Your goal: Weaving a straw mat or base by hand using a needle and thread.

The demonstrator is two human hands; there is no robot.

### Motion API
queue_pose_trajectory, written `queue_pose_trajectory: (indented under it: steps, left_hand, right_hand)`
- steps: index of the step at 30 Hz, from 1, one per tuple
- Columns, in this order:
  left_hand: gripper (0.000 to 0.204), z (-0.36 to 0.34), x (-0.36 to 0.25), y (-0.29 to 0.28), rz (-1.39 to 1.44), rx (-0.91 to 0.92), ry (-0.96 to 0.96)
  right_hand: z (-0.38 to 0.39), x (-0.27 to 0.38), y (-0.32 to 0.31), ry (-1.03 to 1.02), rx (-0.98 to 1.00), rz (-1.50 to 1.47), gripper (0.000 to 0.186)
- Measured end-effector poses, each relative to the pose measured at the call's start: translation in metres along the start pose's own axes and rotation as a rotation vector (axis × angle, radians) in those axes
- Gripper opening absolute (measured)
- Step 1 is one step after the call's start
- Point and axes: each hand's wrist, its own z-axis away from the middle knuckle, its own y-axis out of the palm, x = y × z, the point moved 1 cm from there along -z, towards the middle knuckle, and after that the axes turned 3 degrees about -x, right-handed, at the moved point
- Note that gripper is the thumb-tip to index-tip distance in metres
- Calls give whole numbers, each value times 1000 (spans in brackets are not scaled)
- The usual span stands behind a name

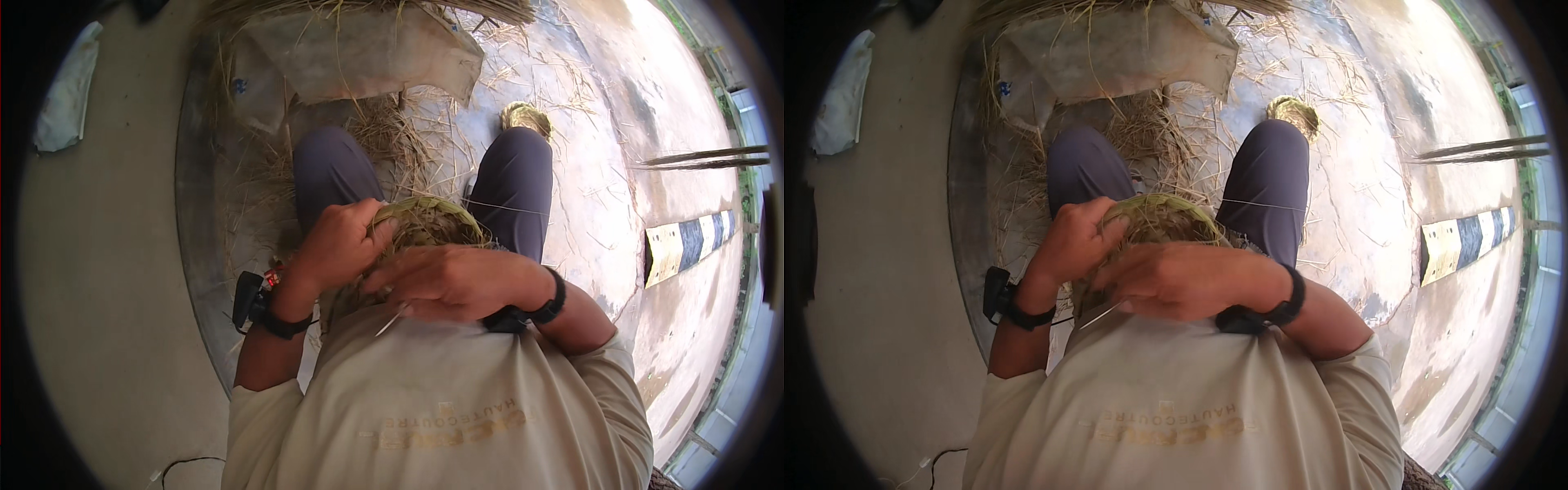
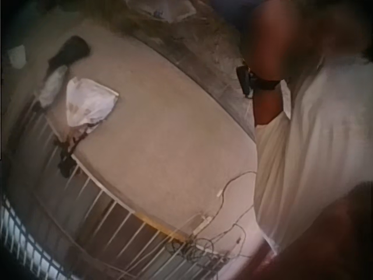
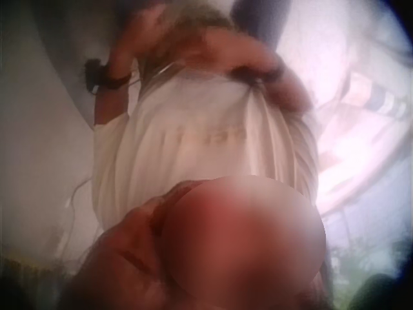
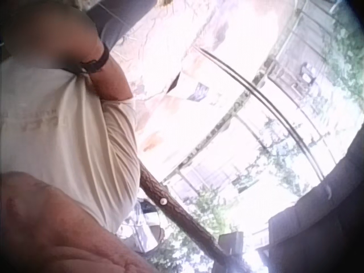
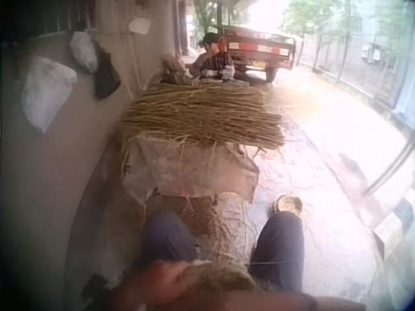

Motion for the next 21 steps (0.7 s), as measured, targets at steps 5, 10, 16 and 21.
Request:
queue_pose_trajectory:
  steps: [5,10,16,21]
  left_hand:
    - [23,11,8,0,54,-204,-47]
    - [22,16,21,-22,-6,-360,-206]
    - [20,10,5,-17,-40,-365,-116]
    - [18,11,-5,-5,-54,-337,3]
  right_hand:
    - [99,19,-54,309,-528,32,15]
    - [224,67,-102,852,-1306,438,37]
    - [170,62,-47,624,-1204,79,23]
    - [36,12,7,403,-507,401,17]
